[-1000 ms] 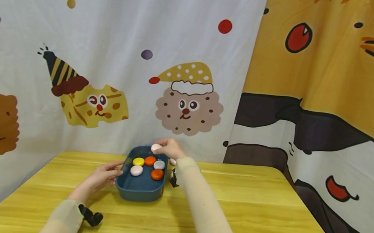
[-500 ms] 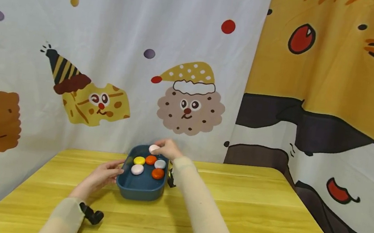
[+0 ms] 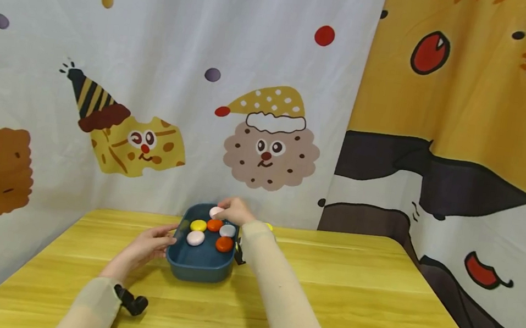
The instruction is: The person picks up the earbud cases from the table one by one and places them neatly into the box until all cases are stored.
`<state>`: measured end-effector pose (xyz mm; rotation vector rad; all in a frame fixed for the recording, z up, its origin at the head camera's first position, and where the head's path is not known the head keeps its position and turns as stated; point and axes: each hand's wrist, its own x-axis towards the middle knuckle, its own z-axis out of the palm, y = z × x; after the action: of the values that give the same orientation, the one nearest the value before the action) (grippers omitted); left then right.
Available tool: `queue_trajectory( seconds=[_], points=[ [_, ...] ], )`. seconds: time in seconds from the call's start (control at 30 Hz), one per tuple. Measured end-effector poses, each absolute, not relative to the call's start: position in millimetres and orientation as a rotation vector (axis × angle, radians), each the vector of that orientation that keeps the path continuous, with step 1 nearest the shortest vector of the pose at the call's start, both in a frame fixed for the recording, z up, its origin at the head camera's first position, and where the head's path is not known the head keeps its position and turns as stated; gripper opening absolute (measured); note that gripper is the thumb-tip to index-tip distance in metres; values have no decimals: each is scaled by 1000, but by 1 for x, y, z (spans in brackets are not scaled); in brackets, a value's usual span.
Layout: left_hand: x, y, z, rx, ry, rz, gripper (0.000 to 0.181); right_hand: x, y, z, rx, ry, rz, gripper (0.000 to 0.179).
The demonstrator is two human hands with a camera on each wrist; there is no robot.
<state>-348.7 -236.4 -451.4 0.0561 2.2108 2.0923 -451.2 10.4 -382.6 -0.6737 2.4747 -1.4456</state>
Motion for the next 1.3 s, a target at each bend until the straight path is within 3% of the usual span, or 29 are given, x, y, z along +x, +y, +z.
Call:
queue_trajectory(
  seconds=[1.3],
  points=[
    [-349,-236,-452,55,2211,2093,56,-451,6,-389,-676,2541,-1215,40]
  ],
)
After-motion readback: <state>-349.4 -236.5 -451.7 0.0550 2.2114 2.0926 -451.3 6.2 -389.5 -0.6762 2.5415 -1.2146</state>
